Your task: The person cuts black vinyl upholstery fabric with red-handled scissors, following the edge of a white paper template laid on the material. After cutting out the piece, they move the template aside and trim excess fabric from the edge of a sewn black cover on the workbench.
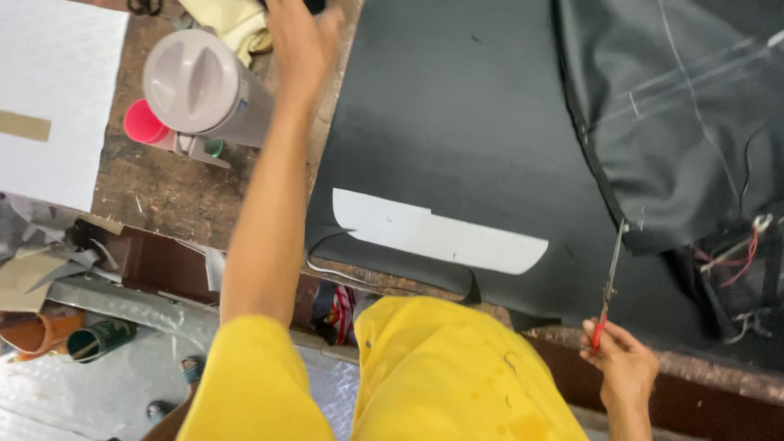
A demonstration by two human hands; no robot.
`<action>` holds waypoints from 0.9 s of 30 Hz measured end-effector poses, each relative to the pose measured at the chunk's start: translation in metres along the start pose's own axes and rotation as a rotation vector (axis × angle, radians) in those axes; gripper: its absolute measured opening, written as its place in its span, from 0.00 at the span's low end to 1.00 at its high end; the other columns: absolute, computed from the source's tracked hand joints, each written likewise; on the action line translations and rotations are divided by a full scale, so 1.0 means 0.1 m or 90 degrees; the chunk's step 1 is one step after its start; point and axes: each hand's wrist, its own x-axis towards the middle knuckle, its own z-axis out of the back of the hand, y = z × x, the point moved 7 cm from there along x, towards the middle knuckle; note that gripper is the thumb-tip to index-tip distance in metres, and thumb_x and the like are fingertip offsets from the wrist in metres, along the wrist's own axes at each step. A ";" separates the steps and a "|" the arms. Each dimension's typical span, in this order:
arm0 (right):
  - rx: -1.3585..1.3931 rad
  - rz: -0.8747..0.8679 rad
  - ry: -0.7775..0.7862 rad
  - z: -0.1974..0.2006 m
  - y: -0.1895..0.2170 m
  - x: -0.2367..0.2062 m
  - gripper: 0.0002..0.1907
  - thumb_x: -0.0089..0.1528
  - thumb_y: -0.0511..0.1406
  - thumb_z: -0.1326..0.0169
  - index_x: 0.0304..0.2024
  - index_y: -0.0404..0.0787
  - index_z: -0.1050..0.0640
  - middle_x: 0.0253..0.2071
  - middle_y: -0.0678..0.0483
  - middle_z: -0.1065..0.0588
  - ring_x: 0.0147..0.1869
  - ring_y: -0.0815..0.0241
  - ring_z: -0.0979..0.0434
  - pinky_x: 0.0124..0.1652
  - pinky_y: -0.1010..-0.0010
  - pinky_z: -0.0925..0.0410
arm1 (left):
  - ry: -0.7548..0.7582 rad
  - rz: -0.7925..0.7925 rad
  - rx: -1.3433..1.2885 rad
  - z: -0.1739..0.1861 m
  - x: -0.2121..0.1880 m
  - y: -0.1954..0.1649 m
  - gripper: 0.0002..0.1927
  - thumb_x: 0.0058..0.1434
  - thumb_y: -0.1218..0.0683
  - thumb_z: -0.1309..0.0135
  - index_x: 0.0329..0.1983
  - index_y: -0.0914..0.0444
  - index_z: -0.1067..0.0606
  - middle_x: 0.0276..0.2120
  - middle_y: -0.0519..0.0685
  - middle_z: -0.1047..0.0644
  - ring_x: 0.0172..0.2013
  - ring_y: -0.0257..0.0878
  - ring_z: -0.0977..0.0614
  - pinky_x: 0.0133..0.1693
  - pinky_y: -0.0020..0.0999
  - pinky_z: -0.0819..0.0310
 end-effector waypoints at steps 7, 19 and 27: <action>-0.023 0.027 -0.051 0.15 -0.13 -0.03 0.17 0.61 0.31 0.37 0.51 0.27 0.20 0.37 0.48 0.20 0.36 0.61 0.19 0.32 0.71 0.25 | 0.457 0.107 0.040 -0.26 -2.23 -0.55 0.23 0.54 0.55 0.33 0.52 0.64 0.24 0.46 0.62 0.25 0.49 0.62 0.24 0.50 0.55 0.29; -0.455 0.395 -0.103 0.18 0.29 0.43 0.16 0.61 0.31 0.34 0.51 0.33 0.18 0.38 0.43 0.21 0.39 0.52 0.18 0.42 0.63 0.27 | 0.465 0.371 0.157 -0.13 -2.87 0.10 0.46 0.37 0.43 0.21 0.57 0.62 0.29 0.52 0.59 0.32 0.55 0.59 0.31 0.55 0.54 0.30; -0.428 0.412 -0.084 0.22 0.36 0.69 0.18 0.55 0.28 0.32 0.48 0.33 0.19 0.41 0.43 0.20 0.43 0.51 0.17 0.44 0.64 0.26 | 0.478 0.245 0.210 -0.14 -2.72 0.01 0.37 0.32 0.40 0.19 0.39 0.61 0.26 0.47 0.57 0.31 0.51 0.58 0.30 0.48 0.52 0.30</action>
